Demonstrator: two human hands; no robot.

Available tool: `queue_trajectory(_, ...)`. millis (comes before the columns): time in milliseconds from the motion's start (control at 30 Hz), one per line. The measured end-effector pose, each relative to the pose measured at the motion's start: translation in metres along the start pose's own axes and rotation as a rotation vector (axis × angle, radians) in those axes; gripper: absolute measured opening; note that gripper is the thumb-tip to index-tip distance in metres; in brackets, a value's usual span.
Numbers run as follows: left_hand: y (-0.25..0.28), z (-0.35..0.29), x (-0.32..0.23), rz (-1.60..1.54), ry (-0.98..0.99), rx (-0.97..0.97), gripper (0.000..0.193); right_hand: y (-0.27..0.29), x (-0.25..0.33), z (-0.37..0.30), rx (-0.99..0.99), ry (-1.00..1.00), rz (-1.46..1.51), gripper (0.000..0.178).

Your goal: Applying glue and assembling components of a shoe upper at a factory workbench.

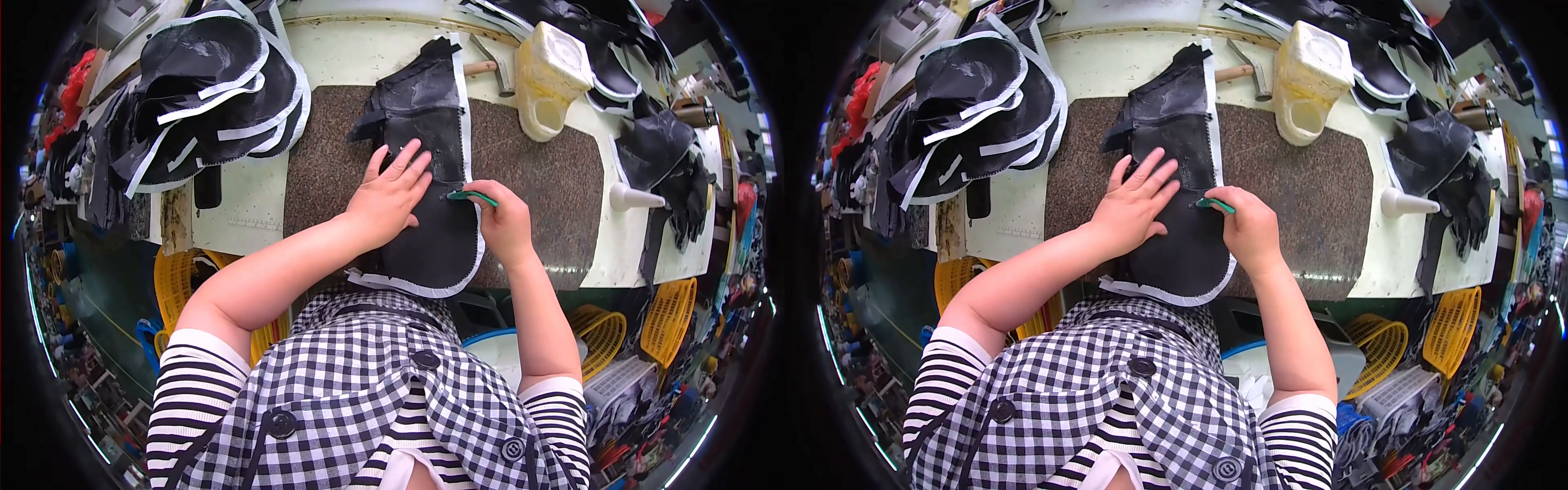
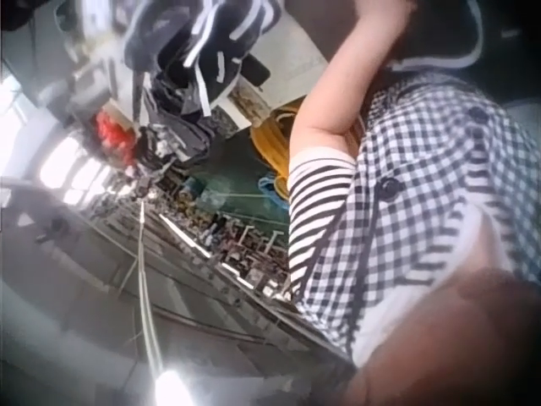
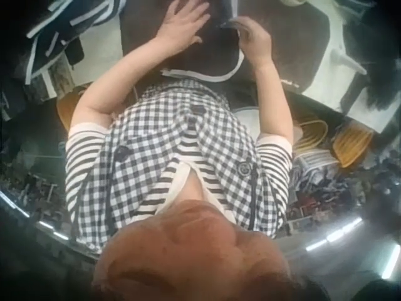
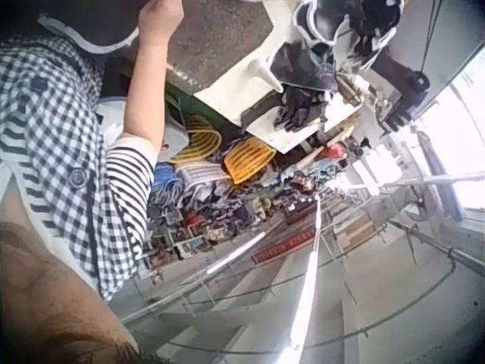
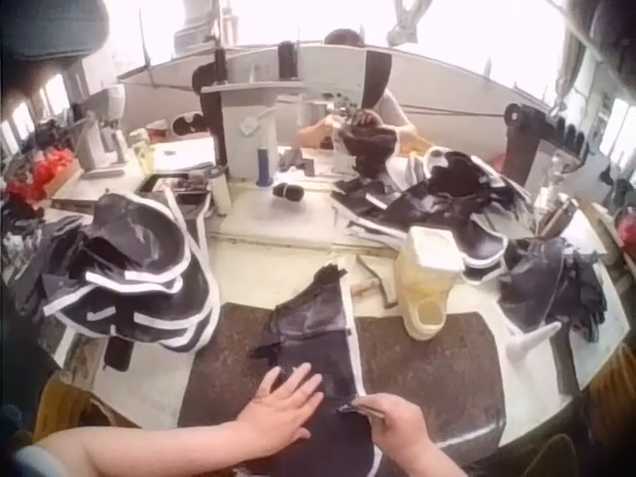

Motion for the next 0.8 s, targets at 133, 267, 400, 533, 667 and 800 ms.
queue_trajectory(133, -0.020, -0.002, 0.002, -0.109, -0.023, 0.110, 0.079, 0.003, -0.001, -0.021, -0.071, -0.008, -0.061, 0.026)
queue_trajectory(267, -0.023, 0.010, -0.001, -0.009, 0.028, 0.266, 0.077, 0.011, 0.000, -0.021, -0.257, 0.058, -0.037, 0.024)
queue_trajectory(400, -0.024, 0.009, 0.001, 0.006, 0.015, 0.270, 0.077, 0.005, -0.016, -0.045, -0.206, -0.118, 0.010, 0.020)
queue_trajectory(533, -0.026, 0.009, 0.007, -0.048, -0.018, 0.400, 0.108, -0.018, -0.040, -0.122, -0.194, -0.426, 0.146, 0.013)
queue_trajectory(667, -0.032, 0.011, 0.006, 0.014, -0.099, 0.594, 0.132, 0.005, -0.034, -0.094, -0.461, -0.308, 0.188, 0.015)
queue_trajectory(800, -0.035, 0.012, 0.004, 0.053, -0.062, 0.641, 0.134, -0.006, -0.017, -0.125, -0.422, -0.316, 0.050, 0.013)
Point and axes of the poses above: each hand's wrist, its own z-axis towards the middle knuckle, its own y-axis out of the back of the hand, x = y × z, the point moved 10 cm from there along z, towards the middle knuckle, and after that the axes turned 13 degrees about -z, right-handed, at the moved point
